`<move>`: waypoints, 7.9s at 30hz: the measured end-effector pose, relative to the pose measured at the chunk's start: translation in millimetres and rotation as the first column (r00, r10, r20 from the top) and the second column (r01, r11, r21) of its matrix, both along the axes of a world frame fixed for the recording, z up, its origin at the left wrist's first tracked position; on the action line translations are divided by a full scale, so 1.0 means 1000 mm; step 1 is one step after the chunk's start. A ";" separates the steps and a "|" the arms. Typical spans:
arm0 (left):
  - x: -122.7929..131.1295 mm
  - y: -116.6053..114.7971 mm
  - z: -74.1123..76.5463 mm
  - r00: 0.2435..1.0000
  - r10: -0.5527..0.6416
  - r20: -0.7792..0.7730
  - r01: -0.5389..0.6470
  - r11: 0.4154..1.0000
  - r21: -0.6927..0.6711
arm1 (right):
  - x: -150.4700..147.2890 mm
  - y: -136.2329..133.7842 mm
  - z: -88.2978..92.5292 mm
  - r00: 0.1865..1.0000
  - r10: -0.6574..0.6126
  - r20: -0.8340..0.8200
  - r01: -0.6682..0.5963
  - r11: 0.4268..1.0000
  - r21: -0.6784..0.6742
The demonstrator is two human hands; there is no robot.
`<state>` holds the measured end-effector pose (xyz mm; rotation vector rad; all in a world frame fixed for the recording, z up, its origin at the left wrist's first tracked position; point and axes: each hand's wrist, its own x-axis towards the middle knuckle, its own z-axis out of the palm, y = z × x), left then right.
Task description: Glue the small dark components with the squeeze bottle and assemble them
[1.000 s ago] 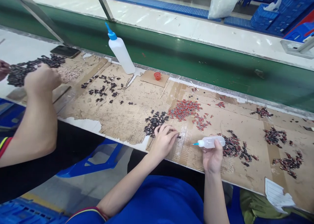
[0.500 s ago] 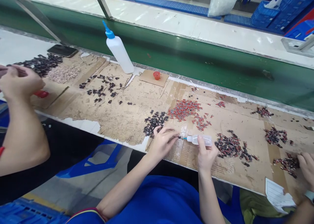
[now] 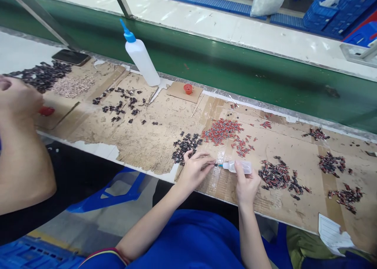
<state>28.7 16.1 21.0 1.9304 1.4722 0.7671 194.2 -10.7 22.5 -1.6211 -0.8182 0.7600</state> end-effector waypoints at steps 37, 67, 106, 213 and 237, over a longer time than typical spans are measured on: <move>0.002 0.003 -0.001 0.997 -0.037 -0.066 0.037 0.999 0.008 | 0.023 -0.017 0.008 0.930 -0.107 0.352 0.119 0.993 -0.013; -0.019 -0.008 0.021 0.959 0.026 0.282 -0.058 0.993 0.106 | 0.003 0.028 0.036 0.449 0.392 0.803 -0.810 0.559 0.180; -0.014 -0.011 0.056 0.832 -0.072 0.550 0.217 0.955 -0.203 | 0.020 0.007 0.061 0.318 0.288 0.903 -0.900 0.391 0.192; -0.017 -0.007 -0.012 0.997 -0.074 0.032 0.072 0.996 0.049 | -0.013 -0.001 0.010 0.999 -0.002 -0.041 0.003 1.000 0.022; -0.019 -0.004 -0.014 0.995 -0.095 0.023 0.091 0.989 0.117 | -0.011 -0.002 0.006 0.999 -0.023 -0.025 0.024 0.999 0.039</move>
